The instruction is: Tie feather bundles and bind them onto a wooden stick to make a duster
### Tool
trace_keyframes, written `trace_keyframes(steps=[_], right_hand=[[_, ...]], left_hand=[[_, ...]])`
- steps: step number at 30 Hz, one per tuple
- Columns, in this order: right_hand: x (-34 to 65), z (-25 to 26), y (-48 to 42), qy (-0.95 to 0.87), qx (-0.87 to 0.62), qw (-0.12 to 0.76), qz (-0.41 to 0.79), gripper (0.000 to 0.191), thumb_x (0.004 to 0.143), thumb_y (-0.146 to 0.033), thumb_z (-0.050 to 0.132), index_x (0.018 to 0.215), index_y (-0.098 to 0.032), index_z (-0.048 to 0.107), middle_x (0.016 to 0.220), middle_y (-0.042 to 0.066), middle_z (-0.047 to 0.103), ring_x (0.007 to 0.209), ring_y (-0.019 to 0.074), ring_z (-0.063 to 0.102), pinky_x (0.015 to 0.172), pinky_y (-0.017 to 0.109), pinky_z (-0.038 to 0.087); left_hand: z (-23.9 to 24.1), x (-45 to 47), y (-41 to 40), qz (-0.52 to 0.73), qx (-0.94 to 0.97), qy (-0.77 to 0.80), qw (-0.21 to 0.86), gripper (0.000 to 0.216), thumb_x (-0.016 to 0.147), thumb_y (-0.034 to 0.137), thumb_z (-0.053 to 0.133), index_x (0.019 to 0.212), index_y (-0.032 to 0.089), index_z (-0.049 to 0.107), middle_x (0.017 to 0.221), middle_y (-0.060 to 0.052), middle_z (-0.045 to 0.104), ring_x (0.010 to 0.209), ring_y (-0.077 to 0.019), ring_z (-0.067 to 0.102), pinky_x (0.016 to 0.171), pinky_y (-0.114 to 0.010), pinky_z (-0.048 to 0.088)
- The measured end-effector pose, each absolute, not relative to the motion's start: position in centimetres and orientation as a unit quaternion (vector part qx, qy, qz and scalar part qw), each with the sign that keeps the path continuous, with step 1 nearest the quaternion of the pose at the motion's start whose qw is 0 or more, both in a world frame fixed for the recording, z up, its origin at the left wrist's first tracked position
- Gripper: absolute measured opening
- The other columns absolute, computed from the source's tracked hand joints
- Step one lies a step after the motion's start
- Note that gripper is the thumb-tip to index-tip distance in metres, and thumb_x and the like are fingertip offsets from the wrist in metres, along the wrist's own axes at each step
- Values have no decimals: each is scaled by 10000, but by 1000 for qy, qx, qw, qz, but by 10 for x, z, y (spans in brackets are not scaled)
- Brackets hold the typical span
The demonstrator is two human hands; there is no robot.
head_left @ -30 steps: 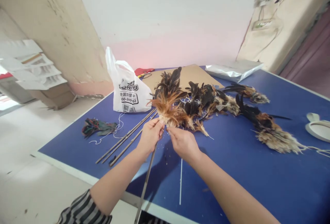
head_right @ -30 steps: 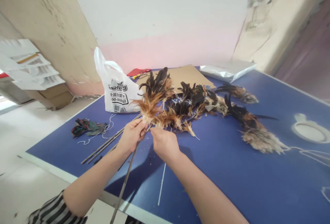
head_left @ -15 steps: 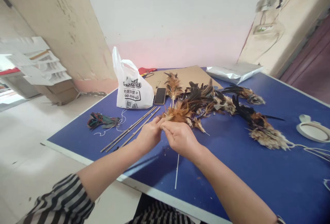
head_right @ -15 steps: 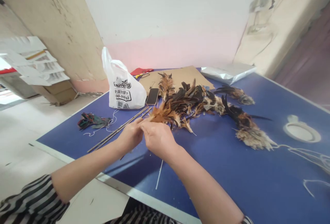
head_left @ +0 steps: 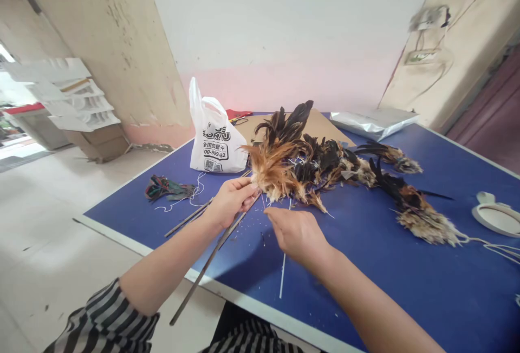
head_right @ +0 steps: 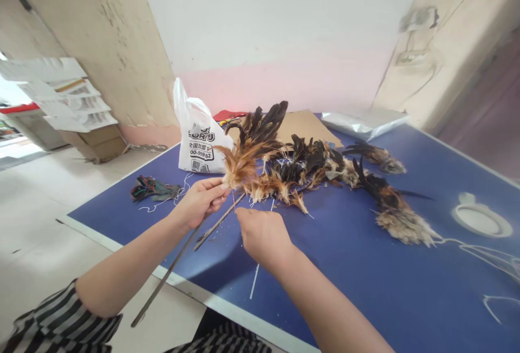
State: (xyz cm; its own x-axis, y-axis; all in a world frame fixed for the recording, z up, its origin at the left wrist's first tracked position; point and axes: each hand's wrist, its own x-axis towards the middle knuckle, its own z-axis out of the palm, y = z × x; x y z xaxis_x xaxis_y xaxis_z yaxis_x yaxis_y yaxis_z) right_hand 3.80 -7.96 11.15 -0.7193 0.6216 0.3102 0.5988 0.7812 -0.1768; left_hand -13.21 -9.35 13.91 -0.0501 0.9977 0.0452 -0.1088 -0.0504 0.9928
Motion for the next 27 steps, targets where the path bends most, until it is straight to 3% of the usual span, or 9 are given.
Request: trace_keyframes(steps=[5,9,14,17,21,24,27], right_hand=[[30,116,-88,-943,-294,153,18,192,831,-118,387,894,-183,556,757,38,653,688,140,601,532,222,307],[30,126,-87,-940,-276,197,36,187,850,-150,386,877,-188,568,728,32,644,673,142,589,556,230,305],[37,146,-71,-931,-266,238,75,212,861,-196,401,764,-181,589,653,23,618,597,129,548,552,227,299],[39,159,-65,-923,-275,246,108,233,870,-213,394,775,-183,605,657,19,617,577,117,535,552,214,313],[35,173,-62,-935,-304,181,25,211,848,-239,442,744,-177,614,652,41,624,587,138,547,543,228,310],[33,180,-54,-945,-291,130,-74,174,807,-291,514,745,-178,631,663,60,638,602,164,558,532,240,297],[34,185,-37,-951,-271,122,-84,186,802,-320,532,745,-205,666,663,47,652,609,163,564,532,240,298]], left_hand=[[128,-131,-94,536,535,513,404,210,759,344,560,757,135,584,571,36,448,417,-35,298,396,-175,234],[123,-131,-98,460,690,537,154,218,826,269,461,755,151,630,649,-5,525,626,-111,466,606,-227,380],[123,-136,-107,317,779,540,-30,335,842,138,361,1099,207,565,800,-39,524,709,-133,500,653,-236,402],[128,-139,-112,213,807,546,-74,438,794,71,375,1197,208,480,859,-56,516,736,-148,515,649,-244,413],[138,-138,-118,119,825,547,-74,398,753,39,403,1103,181,528,821,-66,513,694,-164,509,611,-255,406],[142,-136,-121,121,837,532,-45,341,744,34,408,1020,167,559,761,-65,503,660,-170,496,591,-263,393],[145,-137,-127,164,848,504,-8,282,762,70,405,963,157,583,724,-77,502,664,-184,493,601,-278,392]])
